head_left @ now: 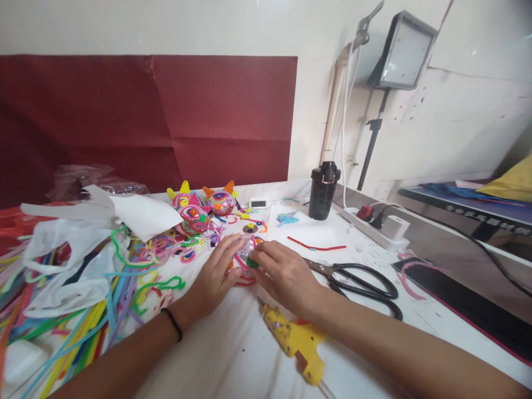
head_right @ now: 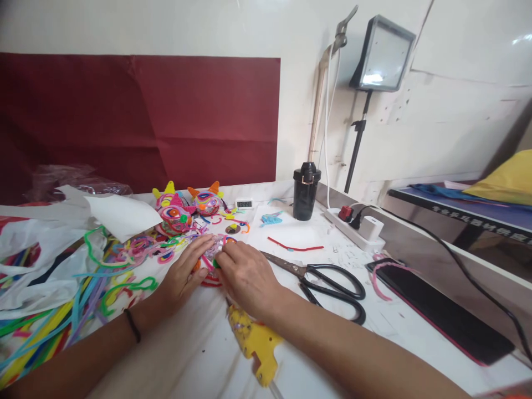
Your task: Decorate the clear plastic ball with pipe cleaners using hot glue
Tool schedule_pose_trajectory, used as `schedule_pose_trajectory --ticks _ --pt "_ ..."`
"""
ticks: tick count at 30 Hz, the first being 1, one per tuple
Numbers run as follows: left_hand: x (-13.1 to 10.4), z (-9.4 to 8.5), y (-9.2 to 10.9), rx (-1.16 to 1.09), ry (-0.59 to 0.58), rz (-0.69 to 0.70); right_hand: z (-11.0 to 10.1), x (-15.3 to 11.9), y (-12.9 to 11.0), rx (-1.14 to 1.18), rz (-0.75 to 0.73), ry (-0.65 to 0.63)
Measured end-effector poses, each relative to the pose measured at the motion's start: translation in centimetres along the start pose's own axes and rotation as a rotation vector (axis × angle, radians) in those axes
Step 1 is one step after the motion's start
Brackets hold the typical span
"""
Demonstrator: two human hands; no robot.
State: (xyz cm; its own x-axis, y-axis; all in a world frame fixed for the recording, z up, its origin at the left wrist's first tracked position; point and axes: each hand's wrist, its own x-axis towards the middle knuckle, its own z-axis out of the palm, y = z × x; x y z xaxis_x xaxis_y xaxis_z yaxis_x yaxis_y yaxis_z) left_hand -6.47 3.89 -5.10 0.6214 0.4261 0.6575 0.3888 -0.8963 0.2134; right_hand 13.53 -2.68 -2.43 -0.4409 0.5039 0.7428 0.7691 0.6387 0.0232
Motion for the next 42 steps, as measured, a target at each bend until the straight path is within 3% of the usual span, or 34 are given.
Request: schedule_pose_trajectory --ticks 17,27,42 --pt "0.3 0.4 0.1 -0.005 0.068 -0.001 1.0 -0.2 -0.1 -0.211 -0.172 0.053" --pt "0.1 0.5 0.0 -0.017 0.049 -0.011 0.9 0.0 -0.5 -0.031 0.005 0.094" --pt "0.1 0.3 0.3 -0.036 0.059 -0.009 0.9 0.1 -0.8 0.078 0.065 0.109"
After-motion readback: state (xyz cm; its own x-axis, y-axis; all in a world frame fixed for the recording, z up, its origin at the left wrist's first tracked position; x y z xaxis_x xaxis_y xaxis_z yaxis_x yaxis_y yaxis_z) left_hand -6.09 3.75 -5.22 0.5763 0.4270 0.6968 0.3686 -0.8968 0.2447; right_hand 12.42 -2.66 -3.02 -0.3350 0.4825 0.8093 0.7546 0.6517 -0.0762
